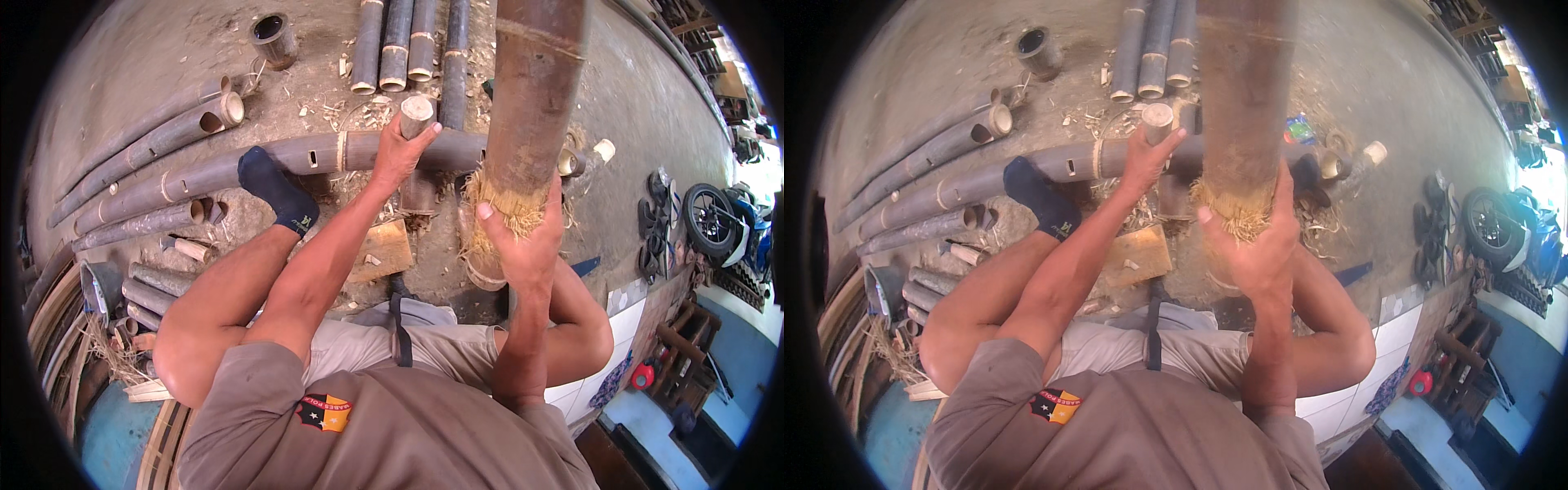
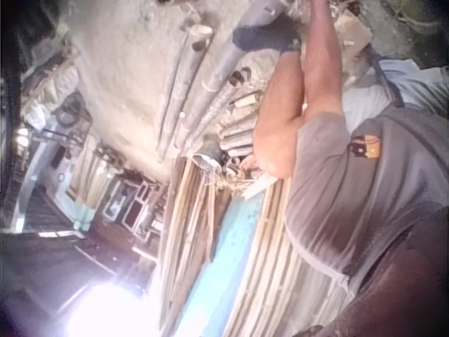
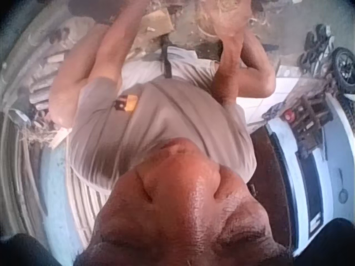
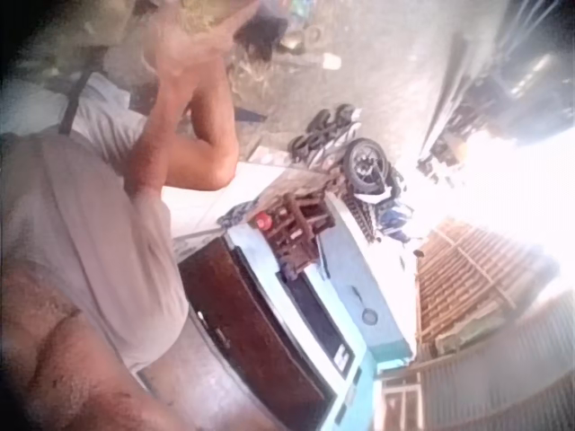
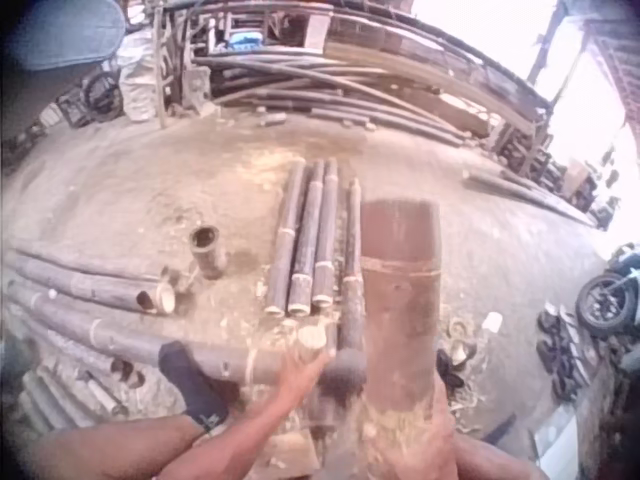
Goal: The person sits on the floor and uses a wooden mallet to drive smaller bamboo plugs into pre-cut slots on larger bamboo poles. They repeatedly pick up plugs, align them with the slots, and hammer them in, occasionally measuring the poles with a tape measure.
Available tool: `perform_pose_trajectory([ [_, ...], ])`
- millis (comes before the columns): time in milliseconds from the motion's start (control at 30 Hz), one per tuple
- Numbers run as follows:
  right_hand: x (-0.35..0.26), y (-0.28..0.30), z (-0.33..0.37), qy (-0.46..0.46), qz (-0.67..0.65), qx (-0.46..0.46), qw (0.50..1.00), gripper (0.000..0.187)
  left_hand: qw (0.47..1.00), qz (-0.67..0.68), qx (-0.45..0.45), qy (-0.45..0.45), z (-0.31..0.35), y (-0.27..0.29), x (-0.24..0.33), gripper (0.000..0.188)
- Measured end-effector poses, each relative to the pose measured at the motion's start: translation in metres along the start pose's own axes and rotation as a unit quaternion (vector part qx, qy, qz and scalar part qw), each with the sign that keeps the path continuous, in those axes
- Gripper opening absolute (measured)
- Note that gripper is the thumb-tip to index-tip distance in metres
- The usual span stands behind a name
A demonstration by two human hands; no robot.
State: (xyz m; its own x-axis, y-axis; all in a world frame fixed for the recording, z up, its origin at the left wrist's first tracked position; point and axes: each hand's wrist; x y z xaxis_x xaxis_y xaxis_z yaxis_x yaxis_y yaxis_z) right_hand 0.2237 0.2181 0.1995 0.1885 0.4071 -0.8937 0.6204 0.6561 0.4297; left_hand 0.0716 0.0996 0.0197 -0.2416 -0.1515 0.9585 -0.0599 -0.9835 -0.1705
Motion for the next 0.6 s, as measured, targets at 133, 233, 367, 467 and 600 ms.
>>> perform_pose_trajectory([
  [133, 0.011, -0.022, 0.009, 0.012, 0.069, -0.019, 0.997, 0.100, 0.999, 0.004, -0.047, -0.018, 0.008, -0.004, -0.010, 0.042],
  [233, 0.025, -0.027, 0.002, 0.005, 0.242, -0.133, 0.961, 0.101, 0.996, 0.004, -0.074, -0.041, 0.017, -0.004, -0.015, 0.042],
  [367, 0.029, -0.023, 0.015, 0.052, 0.043, 0.001, 0.998, 0.100, 0.996, -0.039, -0.063, -0.057, 0.026, -0.004, -0.016, 0.031],
  [467, 0.047, -0.017, 0.023, -0.065, 0.188, -0.107, 0.974, 0.099, 0.994, -0.068, -0.066, -0.048, 0.025, -0.003, -0.010, 0.025],
  [600, 0.040, 0.002, 0.030, -0.050, 0.127, -0.071, 0.988, 0.102, 0.999, 0.023, 0.020, 0.029, -0.008, 0.009, 0.006, 0.027],
])
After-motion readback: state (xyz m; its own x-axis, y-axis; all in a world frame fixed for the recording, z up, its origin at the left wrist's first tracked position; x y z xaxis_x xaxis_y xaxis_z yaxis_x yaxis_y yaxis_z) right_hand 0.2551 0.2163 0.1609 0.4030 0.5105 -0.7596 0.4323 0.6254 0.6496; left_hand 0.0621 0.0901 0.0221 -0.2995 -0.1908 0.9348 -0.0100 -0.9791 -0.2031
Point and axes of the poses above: each hand's wrist, its own z-axis away from the middle knuckle, its own y-axis out of the back of the hand, x = y × z, and after that the axes turned 13 degrees about x, right-handed
